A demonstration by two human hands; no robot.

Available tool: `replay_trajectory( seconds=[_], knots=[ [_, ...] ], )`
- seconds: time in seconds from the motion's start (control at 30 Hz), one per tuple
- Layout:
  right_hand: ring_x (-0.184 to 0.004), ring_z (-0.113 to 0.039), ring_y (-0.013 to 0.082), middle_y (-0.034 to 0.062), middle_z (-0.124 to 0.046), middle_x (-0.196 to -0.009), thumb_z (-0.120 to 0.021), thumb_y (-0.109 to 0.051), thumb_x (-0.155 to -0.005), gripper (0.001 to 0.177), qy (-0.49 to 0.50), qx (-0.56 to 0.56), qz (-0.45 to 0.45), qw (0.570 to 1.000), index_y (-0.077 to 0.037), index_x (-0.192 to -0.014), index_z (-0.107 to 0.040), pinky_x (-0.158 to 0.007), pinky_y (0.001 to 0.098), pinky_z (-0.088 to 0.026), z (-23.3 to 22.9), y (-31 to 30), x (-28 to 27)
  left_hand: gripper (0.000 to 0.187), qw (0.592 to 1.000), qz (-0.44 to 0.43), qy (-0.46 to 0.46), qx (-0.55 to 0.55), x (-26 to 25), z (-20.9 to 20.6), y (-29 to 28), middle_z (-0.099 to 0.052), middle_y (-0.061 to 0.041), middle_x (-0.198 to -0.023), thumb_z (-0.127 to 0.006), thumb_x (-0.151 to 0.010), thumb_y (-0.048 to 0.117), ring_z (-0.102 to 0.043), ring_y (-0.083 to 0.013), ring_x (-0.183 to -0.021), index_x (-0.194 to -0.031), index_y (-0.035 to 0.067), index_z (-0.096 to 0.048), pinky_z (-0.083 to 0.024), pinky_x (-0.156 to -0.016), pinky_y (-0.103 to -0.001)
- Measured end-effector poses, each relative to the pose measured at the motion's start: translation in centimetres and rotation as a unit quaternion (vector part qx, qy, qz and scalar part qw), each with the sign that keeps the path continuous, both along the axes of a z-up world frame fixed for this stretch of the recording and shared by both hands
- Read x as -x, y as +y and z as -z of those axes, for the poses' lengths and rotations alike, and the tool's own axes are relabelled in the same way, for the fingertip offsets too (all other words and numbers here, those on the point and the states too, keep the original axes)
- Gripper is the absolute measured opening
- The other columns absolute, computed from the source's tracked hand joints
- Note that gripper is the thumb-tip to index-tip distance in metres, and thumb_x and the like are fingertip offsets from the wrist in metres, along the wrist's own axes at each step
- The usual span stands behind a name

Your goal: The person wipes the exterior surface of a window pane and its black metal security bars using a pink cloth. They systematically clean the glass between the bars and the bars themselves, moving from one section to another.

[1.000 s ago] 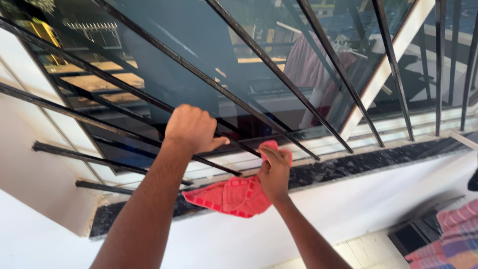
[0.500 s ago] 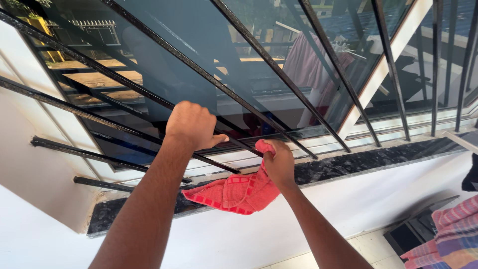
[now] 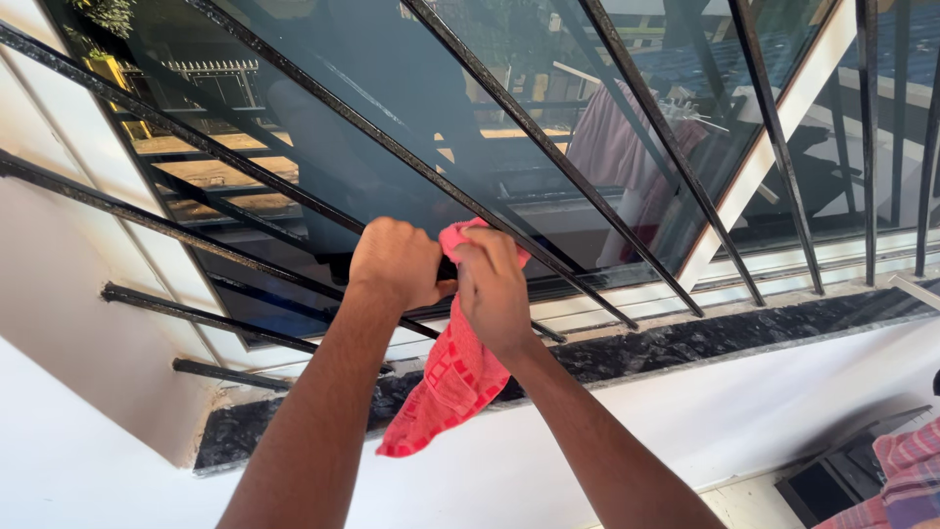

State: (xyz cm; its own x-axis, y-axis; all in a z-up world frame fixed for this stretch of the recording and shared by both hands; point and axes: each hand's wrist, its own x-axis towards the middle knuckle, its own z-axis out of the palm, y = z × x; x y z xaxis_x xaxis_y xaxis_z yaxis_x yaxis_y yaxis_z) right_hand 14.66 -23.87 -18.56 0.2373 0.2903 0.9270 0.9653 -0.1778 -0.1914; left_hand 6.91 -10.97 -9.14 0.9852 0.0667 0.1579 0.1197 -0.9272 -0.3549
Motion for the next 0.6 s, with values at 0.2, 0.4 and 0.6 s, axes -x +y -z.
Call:
replay_trajectory(
  seconds=[0.2, 0.4, 0.6],
  knots=[
    [-0.123, -0.054, 0.0408, 0.0162, -0.06, -0.131, -0.064, 0.01, -0.077, 0.029, -0.072, 0.076, 0.026, 0.994, 0.0, -0.104, -0.066, -0.105, 0.048, -0.045, 1.7, -1.5, -1.2, 0.06, 1.0, 0.009, 0.0, -0.002, -0.2, -0.2, 0.0, -0.075, -0.005, -0.084, -0.065, -0.085, 0.071, -0.074, -0.0238, -0.087, -0.086, 0.014, -0.08, -0.055, -0.072, -0.039],
    [-0.12, -0.057, 0.0358, 0.0124, -0.061, -0.129, -0.063, 0.012, -0.083, 0.024, -0.021, -0.001, -0.022, 1.0, -0.001, -0.103, -0.067, -0.102, 0.045, -0.049, -0.7, -2.8, -0.2, 0.058, 1.0, -0.001, 0.019, 0.016, -0.1, -0.3, 0.0, -0.076, -0.005, -0.084, -0.066, -0.084, 0.071, -0.073, -0.0237, -0.087, -0.085, 0.015, -0.08, -0.055, -0.074, -0.038],
    [-0.124, -0.056, 0.0341, 0.0141, -0.06, -0.134, -0.059, 0.013, -0.088, 0.027, -0.049, -0.119, -0.029, 0.991, -0.002, -0.108, -0.069, -0.105, 0.0436, -0.049, -7.6, 2.1, 3.2, 0.018, 0.998, 0.01, -0.029, -0.048, -2.4, 2.9, 2.0, -0.077, -0.002, -0.095, -0.069, -0.087, 0.037, -0.072, -0.0188, -0.096, -0.09, 0.022, -0.08, -0.054, -0.076, -0.036]
  ],
)
